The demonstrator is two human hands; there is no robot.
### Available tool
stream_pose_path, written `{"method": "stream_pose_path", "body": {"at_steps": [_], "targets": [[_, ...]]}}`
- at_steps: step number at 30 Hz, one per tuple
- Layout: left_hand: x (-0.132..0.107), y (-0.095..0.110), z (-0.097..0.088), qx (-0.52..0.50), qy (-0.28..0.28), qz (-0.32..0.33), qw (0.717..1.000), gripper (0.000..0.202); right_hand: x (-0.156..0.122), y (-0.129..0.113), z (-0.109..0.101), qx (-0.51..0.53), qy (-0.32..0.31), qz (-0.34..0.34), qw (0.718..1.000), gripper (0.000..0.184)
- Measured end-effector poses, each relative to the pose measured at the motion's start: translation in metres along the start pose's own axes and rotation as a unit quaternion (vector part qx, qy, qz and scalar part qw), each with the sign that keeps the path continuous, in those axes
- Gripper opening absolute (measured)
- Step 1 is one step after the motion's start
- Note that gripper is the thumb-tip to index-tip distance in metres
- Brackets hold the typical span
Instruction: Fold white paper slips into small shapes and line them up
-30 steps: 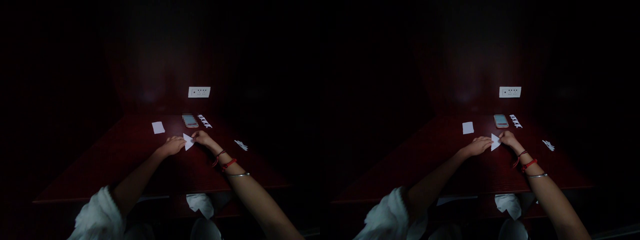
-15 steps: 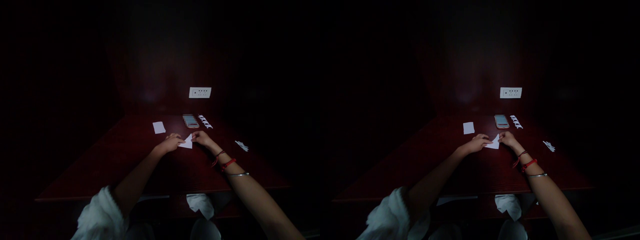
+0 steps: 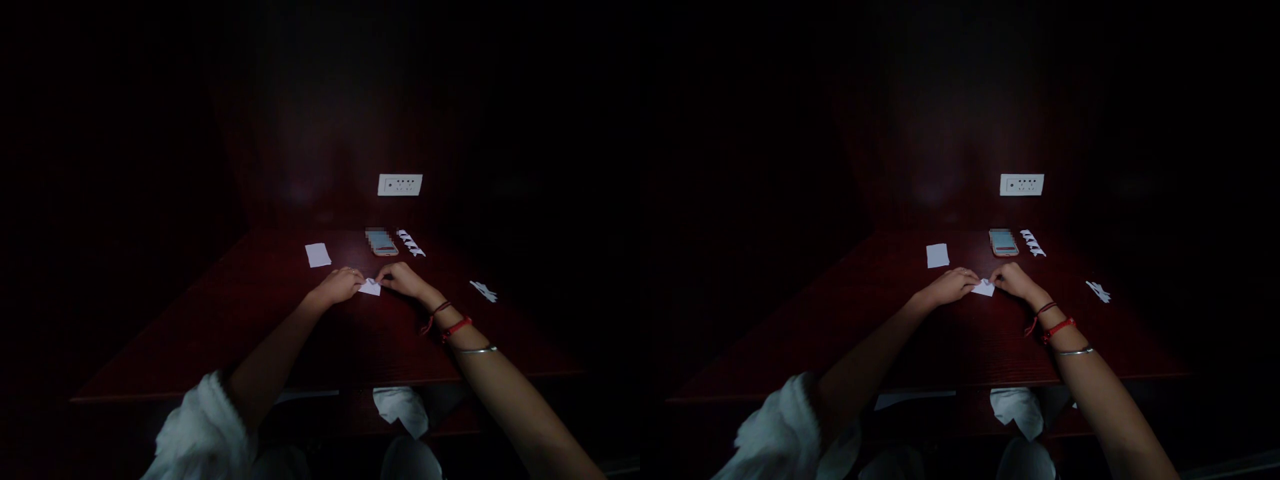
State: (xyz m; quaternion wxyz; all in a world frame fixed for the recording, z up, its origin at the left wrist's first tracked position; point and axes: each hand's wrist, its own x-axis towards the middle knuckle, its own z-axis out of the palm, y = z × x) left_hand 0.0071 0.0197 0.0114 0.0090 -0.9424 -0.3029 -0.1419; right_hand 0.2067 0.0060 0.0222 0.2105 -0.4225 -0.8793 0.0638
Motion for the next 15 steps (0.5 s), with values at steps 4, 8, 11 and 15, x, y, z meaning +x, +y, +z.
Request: {"method": "stream_pose_path", "body": {"at_steps": [4, 8, 11, 15], "targets": [[-0.0003, 0.0042, -0.0033, 0.023, -0.014, -0.024, 0.999, 0.025, -0.0007, 0.0006, -0.0019, 0.0, -0.014, -0.056, 0.998, 0.016], [0.0008, 0.0055, -0.0036, 0.03, -0.016, -0.041, 0.999, 0.024, -0.0019, 0.0011, -0.0022, 0.012, -0.018, -0.088, 0.996, 0.016], [0.0005, 0.0056, -0.0027, 0.03, -0.018, -0.048, 0.998, 0.024, -0.0024, 0.0004, -0.0013, 0.01, -0.023, -0.102, 0.994, 0.017], [-0.0001, 0.0056, -0.0006, 0.025, -0.015, -0.059, 0.998, 0.024, -0.0024, -0.0024, -0.0012, -0.001, -0.024, -0.112, 0.993, 0.017]]}}
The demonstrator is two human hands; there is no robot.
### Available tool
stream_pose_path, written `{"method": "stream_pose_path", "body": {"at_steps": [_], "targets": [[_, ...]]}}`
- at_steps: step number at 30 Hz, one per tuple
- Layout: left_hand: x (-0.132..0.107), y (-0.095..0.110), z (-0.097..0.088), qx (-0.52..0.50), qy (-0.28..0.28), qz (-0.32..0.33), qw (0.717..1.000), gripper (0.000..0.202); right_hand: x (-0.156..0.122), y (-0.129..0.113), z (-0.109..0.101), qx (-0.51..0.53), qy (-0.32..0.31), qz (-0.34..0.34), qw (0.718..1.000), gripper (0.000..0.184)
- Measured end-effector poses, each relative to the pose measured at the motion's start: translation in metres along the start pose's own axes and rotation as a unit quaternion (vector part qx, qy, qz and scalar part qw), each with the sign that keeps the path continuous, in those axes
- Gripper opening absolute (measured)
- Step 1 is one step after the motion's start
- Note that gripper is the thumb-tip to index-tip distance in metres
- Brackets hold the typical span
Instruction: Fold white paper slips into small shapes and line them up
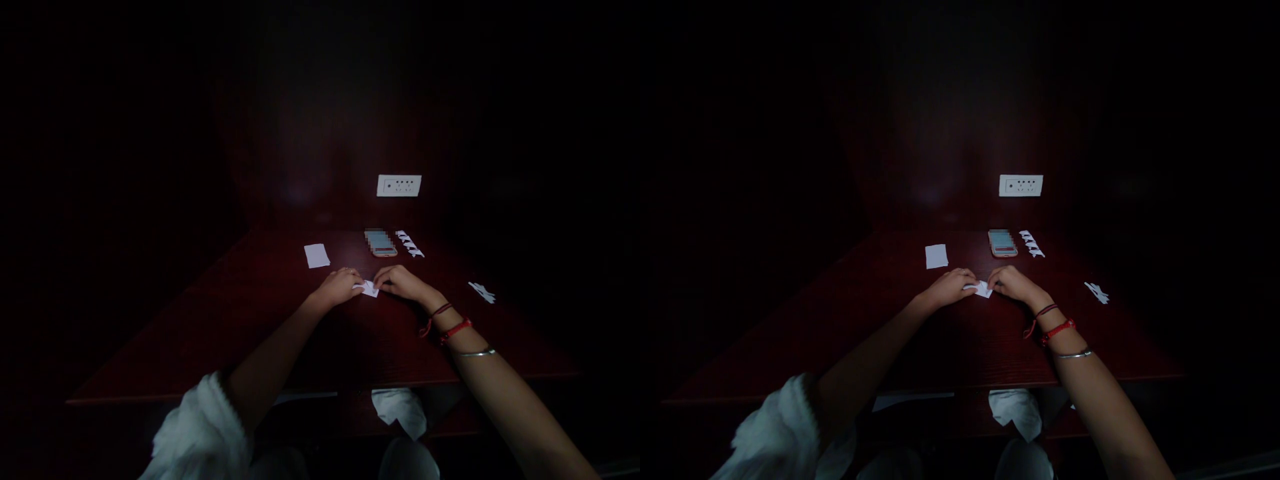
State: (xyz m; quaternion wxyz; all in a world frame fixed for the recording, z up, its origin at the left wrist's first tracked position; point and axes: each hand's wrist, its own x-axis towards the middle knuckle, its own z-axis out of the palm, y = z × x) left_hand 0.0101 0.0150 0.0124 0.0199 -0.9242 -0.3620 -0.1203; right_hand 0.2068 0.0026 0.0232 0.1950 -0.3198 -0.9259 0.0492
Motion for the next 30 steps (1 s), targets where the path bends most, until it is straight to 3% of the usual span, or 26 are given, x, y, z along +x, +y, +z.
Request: {"method": "stream_pose_path", "body": {"at_steps": [6, 13, 24, 30], "targets": [[0.002, 0.002, 0.001, 0.001, 0.014, -0.024, 1.0, 0.032, 0.001, -0.001, 0.0, -0.005, -0.004, -0.01, 1.0, 0.018], [0.002, 0.005, 0.001, -0.015, 0.003, 0.037, 0.999, 0.026, 0.002, 0.001, 0.001, -0.003, -0.004, -0.016, 1.0, 0.019], [0.002, 0.01, 0.002, -0.015, 0.016, 0.059, 0.998, 0.027, 0.002, 0.0, 0.001, -0.004, -0.007, -0.015, 1.0, 0.019], [0.001, 0.011, 0.001, -0.009, 0.005, 0.04, 0.999, 0.027, 0.002, -0.001, 0.001, 0.001, -0.012, -0.016, 1.0, 0.021]]}}
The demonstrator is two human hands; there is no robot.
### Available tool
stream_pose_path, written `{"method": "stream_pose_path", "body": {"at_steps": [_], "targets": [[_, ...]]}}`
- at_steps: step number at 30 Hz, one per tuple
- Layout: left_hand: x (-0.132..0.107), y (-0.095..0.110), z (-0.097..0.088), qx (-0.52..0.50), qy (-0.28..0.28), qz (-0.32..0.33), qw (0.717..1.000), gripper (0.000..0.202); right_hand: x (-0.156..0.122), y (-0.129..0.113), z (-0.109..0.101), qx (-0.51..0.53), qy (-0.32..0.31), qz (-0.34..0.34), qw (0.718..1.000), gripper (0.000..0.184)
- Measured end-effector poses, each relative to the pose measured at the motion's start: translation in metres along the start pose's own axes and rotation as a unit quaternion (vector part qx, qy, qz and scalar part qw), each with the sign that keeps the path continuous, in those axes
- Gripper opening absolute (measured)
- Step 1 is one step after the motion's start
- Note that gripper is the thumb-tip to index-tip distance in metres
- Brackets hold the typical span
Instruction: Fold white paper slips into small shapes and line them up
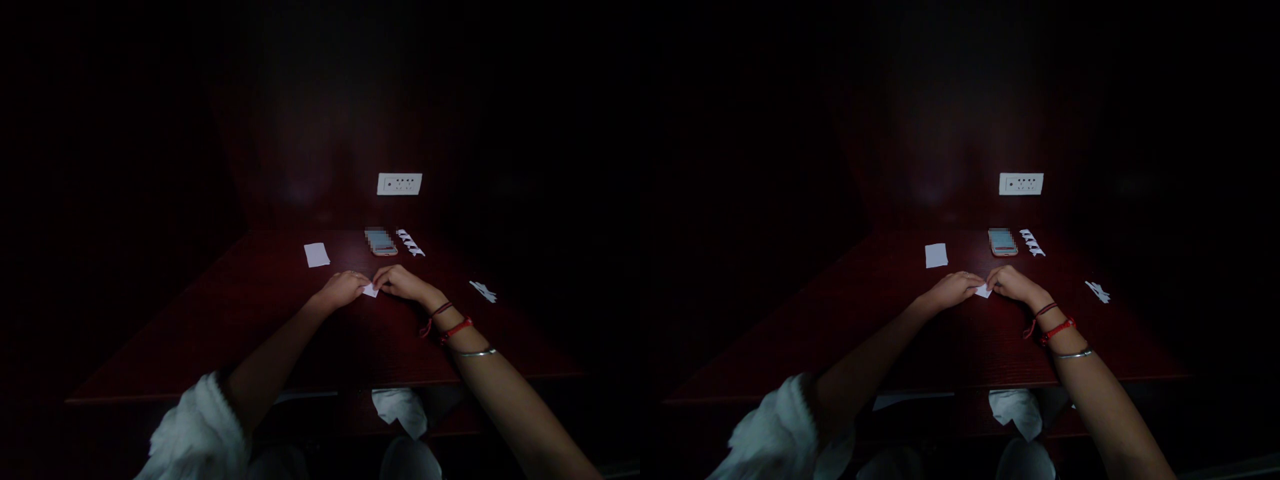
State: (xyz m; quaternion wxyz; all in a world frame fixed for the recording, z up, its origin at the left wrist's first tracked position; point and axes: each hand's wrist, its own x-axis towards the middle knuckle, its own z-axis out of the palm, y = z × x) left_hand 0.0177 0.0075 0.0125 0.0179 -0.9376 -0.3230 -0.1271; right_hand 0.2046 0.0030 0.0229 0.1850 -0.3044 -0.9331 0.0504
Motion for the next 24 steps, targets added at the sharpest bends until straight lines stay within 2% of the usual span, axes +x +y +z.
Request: {"method": "stream_pose_path", "body": {"at_steps": [5, 19, 24], "targets": [[-0.001, 0.002, -0.002, -0.007, -0.016, -0.025, 1.0, 0.026, 0.0, -0.001, -0.001, 0.006, -0.007, 0.004, 1.0, 0.022], [-0.002, 0.005, -0.002, -0.014, -0.025, -0.034, 0.999, 0.027, -0.006, 0.0, -0.008, 0.043, -0.047, 0.038, 0.997, 0.032], [-0.004, 0.007, -0.005, -0.002, -0.045, -0.038, 0.998, 0.03, -0.007, -0.001, -0.012, 0.049, -0.065, 0.057, 0.995, 0.033]]}}
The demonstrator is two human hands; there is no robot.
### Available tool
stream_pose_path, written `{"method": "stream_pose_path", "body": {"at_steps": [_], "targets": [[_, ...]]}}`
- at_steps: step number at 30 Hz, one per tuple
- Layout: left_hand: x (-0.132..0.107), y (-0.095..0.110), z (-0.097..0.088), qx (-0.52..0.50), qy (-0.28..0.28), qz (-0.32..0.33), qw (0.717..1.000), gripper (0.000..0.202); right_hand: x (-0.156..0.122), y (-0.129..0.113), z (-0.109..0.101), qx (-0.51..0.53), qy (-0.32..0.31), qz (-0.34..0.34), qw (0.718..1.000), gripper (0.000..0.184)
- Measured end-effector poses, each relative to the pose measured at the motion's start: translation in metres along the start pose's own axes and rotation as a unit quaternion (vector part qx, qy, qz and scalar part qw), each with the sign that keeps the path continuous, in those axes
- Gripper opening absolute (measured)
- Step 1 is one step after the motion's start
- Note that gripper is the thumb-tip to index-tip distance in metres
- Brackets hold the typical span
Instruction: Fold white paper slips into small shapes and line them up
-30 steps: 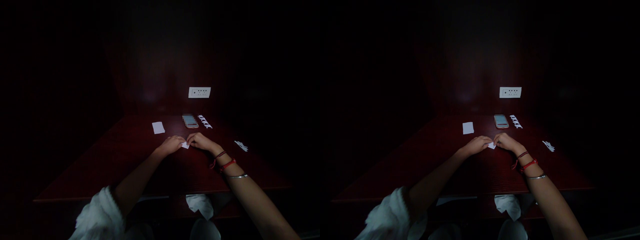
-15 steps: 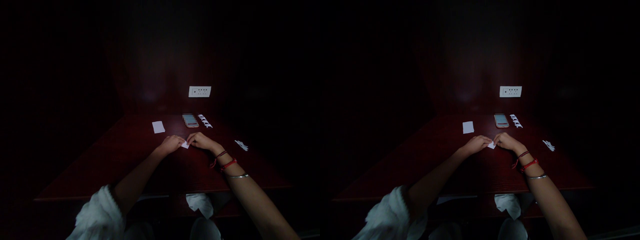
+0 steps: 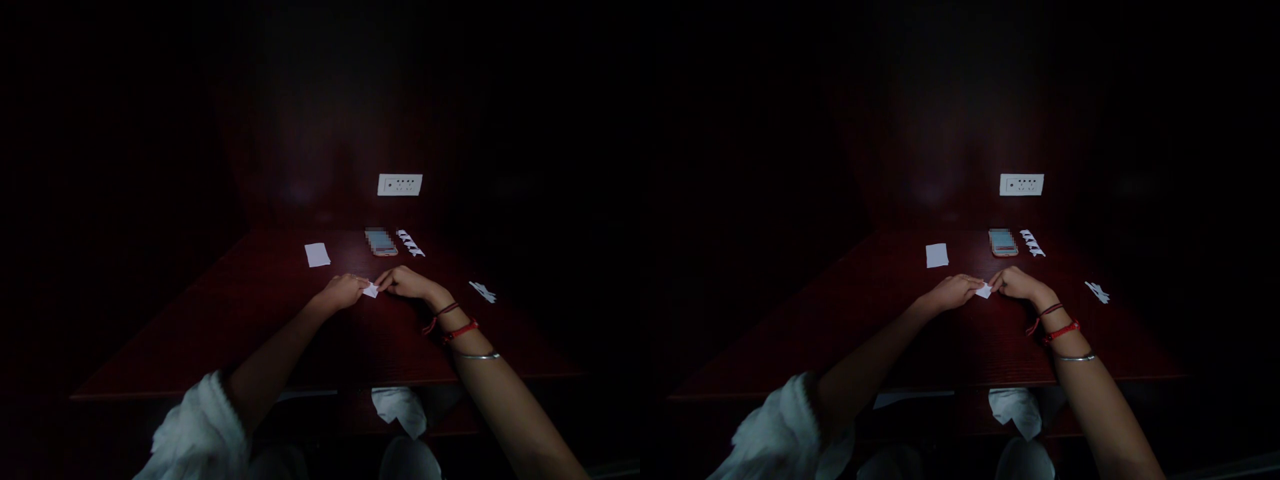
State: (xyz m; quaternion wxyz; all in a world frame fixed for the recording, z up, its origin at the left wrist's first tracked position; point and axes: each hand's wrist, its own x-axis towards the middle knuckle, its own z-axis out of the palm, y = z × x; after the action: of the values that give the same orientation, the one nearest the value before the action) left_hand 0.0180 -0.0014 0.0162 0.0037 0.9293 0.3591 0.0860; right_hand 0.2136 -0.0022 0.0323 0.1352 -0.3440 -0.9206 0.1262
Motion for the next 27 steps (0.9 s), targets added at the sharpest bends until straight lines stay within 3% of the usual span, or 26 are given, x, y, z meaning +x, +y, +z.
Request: {"method": "stream_pose_path", "body": {"at_steps": [6, 12, 27], "targets": [[-0.003, 0.003, -0.005, 0.006, -0.032, -0.011, 0.999, 0.034, 0.0, -0.003, 0.0, -0.01, 0.008, 0.01, 1.0, 0.032], [-0.001, 0.002, -0.006, 0.014, -0.019, 0.001, 1.0, 0.035, 0.003, -0.002, 0.005, -0.073, 0.06, 0.024, 0.995, 0.034], [-0.003, 0.007, -0.011, 0.005, -0.069, -0.017, 0.997, 0.04, 0.009, 0.001, 0.013, -0.128, 0.039, 0.03, 0.991, 0.041]]}}
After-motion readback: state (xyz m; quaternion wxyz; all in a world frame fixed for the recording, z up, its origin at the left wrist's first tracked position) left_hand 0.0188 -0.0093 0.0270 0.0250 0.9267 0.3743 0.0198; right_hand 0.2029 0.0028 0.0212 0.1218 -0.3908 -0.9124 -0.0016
